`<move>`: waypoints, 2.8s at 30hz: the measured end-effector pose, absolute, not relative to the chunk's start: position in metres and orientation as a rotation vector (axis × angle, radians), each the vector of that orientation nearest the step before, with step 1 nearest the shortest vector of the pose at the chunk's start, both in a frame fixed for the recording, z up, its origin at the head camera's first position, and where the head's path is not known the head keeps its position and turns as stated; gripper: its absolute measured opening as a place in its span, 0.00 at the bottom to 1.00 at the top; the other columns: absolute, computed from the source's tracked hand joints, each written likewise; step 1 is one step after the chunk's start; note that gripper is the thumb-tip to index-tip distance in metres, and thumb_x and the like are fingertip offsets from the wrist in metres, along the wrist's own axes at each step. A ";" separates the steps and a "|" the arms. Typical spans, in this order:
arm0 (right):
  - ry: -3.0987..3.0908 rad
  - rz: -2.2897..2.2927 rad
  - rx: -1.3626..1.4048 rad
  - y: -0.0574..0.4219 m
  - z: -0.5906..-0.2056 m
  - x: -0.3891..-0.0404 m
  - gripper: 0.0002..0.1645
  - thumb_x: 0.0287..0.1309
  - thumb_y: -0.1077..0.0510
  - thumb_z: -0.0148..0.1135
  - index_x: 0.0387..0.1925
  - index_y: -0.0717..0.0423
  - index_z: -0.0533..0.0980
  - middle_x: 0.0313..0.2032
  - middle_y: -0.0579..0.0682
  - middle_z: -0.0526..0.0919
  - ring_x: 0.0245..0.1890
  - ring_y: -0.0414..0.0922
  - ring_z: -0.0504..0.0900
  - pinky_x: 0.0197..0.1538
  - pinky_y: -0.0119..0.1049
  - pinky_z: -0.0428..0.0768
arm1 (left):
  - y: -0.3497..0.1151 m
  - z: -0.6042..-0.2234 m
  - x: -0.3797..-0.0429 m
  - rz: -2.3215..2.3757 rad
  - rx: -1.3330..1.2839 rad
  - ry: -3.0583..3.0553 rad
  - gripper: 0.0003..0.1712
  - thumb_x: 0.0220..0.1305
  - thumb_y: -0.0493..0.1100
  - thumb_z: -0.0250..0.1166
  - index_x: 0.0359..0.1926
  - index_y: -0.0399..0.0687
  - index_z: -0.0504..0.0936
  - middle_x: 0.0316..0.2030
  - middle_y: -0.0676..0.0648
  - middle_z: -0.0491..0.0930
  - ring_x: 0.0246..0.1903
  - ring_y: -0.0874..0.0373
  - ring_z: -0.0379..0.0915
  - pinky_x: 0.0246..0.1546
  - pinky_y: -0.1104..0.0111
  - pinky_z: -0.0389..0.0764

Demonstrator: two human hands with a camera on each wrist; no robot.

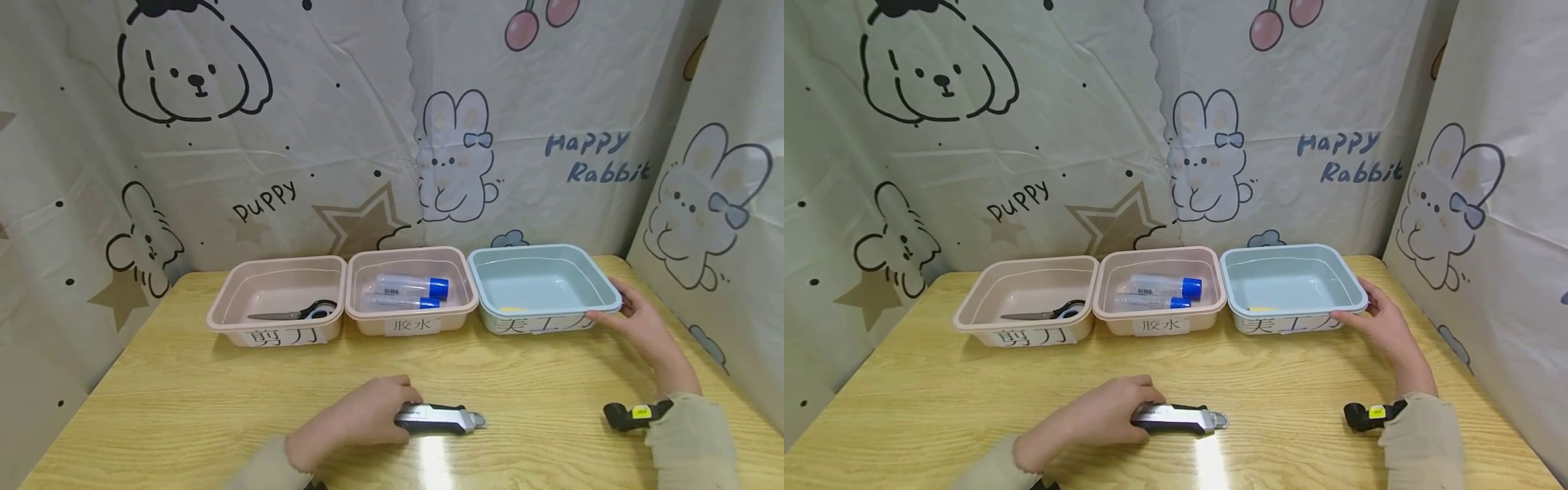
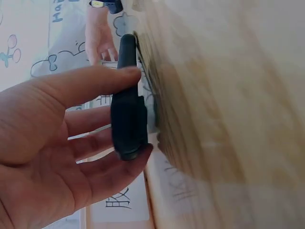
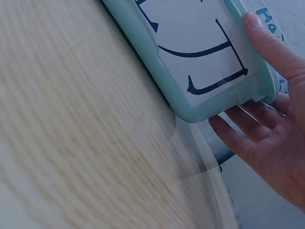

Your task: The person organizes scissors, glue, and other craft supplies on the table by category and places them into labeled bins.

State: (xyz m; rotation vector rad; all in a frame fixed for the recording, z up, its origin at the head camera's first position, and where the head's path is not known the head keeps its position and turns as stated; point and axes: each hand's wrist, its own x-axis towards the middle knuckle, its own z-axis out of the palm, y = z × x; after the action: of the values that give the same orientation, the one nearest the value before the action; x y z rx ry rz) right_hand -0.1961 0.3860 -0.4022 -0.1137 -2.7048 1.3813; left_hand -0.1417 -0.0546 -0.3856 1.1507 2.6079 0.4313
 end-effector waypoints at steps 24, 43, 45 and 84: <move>-2.695 1.382 -0.117 0.383 -0.401 -0.197 0.54 0.53 0.48 0.63 0.70 0.57 0.40 0.68 0.65 0.47 0.62 0.62 0.56 0.41 0.10 0.65 | 0.026 -0.358 -0.185 0.671 1.146 2.930 0.24 0.43 0.47 0.72 0.46 0.50 0.82 0.39 0.55 0.80 0.37 0.64 0.73 0.38 0.75 0.72; -2.690 1.404 -0.131 0.388 -0.407 -0.199 0.53 0.53 0.46 0.62 0.71 0.49 0.41 0.68 0.63 0.49 0.62 0.53 0.59 0.50 0.19 0.69 | 0.089 -0.337 -0.230 0.873 1.000 2.897 0.26 0.49 0.50 0.70 0.52 0.53 0.79 0.47 0.53 0.78 0.37 0.67 0.72 0.33 0.79 0.73; -2.688 1.406 -0.148 0.391 -0.411 -0.202 0.53 0.53 0.45 0.63 0.71 0.44 0.41 0.68 0.60 0.49 0.62 0.49 0.59 0.51 0.20 0.69 | 0.095 -0.337 -0.235 0.877 0.974 2.912 0.26 0.49 0.51 0.70 0.52 0.55 0.79 0.48 0.54 0.78 0.39 0.67 0.73 0.35 0.79 0.73; -2.652 1.435 -0.122 0.401 -0.433 -0.218 0.55 0.50 0.42 0.64 0.71 0.40 0.41 0.69 0.58 0.50 0.62 0.51 0.60 0.43 0.11 0.65 | 0.136 -0.359 -0.283 0.565 0.726 2.999 0.14 0.59 0.45 0.62 0.48 0.60 0.81 0.46 0.61 0.80 0.47 0.66 0.74 0.48 0.76 0.73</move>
State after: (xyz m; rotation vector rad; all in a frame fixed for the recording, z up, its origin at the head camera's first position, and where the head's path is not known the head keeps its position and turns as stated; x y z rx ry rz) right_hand -0.2178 0.4005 -0.4326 -0.1222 -2.6523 1.4345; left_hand -0.2825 0.1361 -0.3593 0.7257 2.9986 0.5647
